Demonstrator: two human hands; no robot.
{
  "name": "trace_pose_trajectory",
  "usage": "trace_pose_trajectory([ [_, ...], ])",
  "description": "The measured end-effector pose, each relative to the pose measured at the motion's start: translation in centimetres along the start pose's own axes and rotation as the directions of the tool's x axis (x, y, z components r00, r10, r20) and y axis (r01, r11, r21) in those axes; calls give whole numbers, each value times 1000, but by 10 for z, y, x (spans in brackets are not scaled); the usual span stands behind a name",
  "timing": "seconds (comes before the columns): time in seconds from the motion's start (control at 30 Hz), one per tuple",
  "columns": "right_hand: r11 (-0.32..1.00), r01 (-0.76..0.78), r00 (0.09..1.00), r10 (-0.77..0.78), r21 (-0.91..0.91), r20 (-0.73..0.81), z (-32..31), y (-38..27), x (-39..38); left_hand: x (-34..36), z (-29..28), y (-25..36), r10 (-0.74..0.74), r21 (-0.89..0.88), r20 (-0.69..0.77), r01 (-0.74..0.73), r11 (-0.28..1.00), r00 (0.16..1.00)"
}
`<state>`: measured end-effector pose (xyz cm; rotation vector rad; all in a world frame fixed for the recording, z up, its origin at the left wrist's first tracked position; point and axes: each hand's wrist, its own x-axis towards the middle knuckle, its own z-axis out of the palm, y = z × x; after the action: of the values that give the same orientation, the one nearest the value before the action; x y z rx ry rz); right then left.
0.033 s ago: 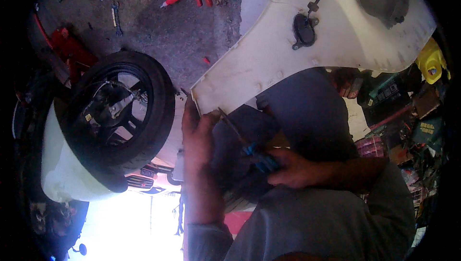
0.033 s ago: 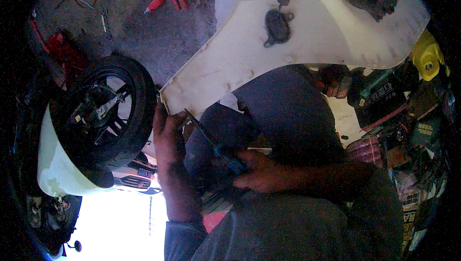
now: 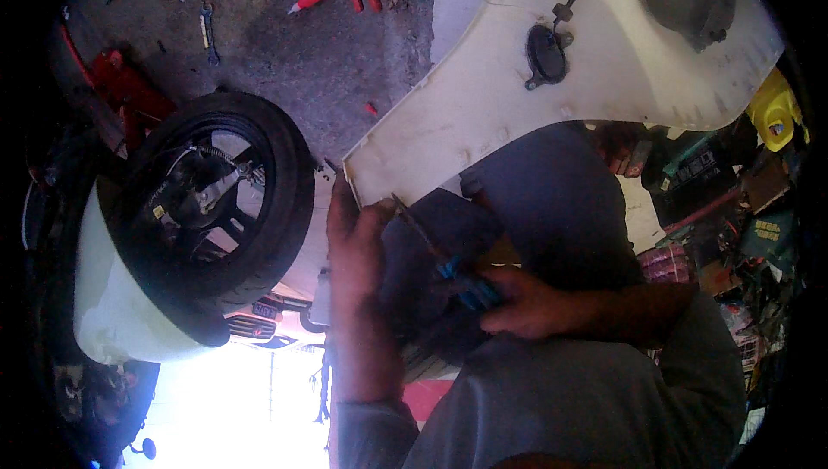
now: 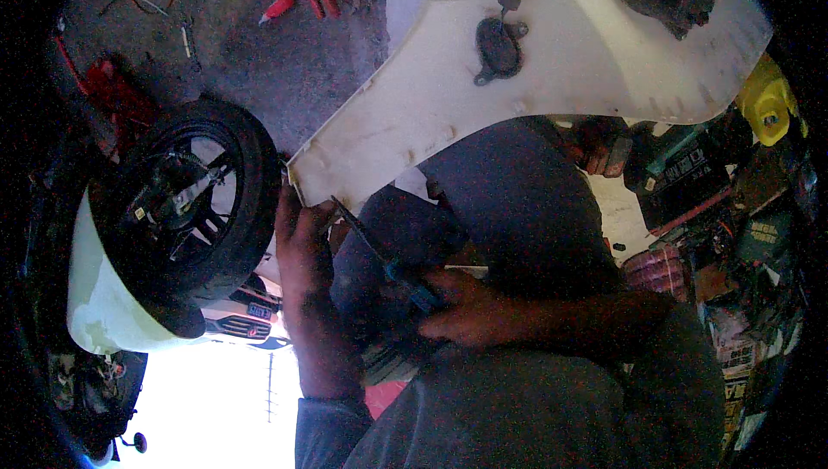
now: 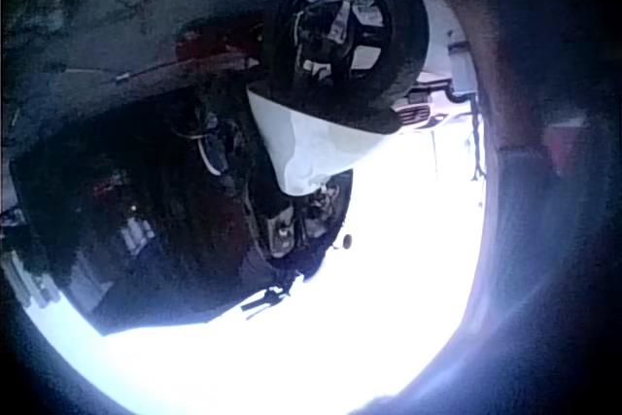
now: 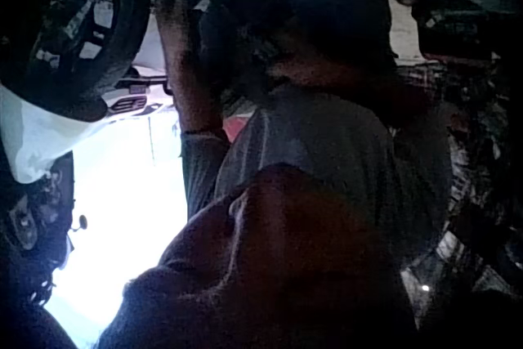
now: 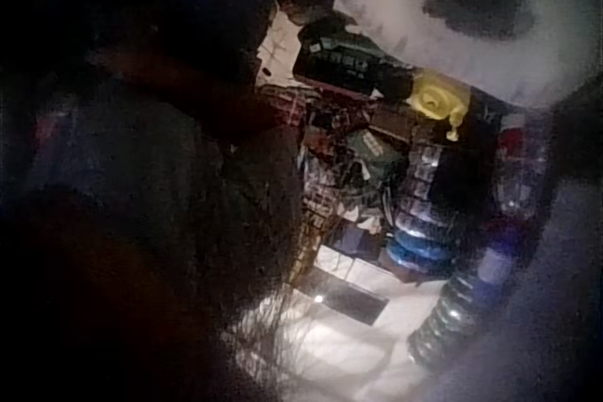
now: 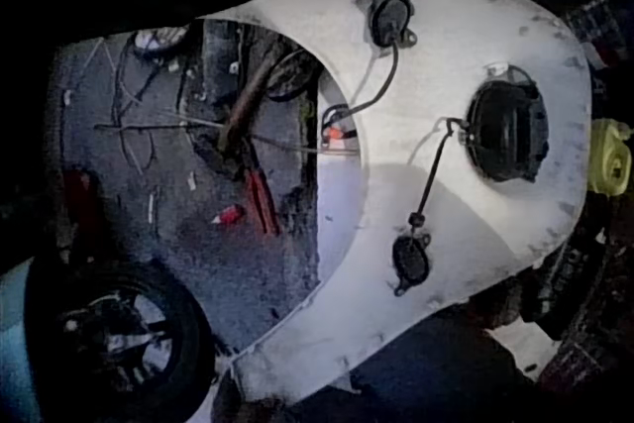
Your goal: The person detaches a plastic panel from a motorcycle, applies adhesive to a broken section of a different panel, and trims a plastic piece with shears.
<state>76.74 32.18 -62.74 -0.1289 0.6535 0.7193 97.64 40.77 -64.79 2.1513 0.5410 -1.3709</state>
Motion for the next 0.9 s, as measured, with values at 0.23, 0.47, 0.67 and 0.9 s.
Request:
trace_pose_trajectory([
  [0.23,991,-60,998,61,-124,11,-2,-17,3,3,-4,-10,10,-38,42,-9,999,999],
  [0.47,995,-13,999,18,-102,50,-7,-21,6,4,-7,-15,-21,-3,6,21,1000,1000],
  [0.67,978,-199,978,202,-63,50,-2,-22,12,1,2,-3,-24,-94,53,29,995,998],
  [0.9,992,13,999,-17,-129,-28,-1,1,17,3,6,-7,31,-161,124,-10,987,992],
])
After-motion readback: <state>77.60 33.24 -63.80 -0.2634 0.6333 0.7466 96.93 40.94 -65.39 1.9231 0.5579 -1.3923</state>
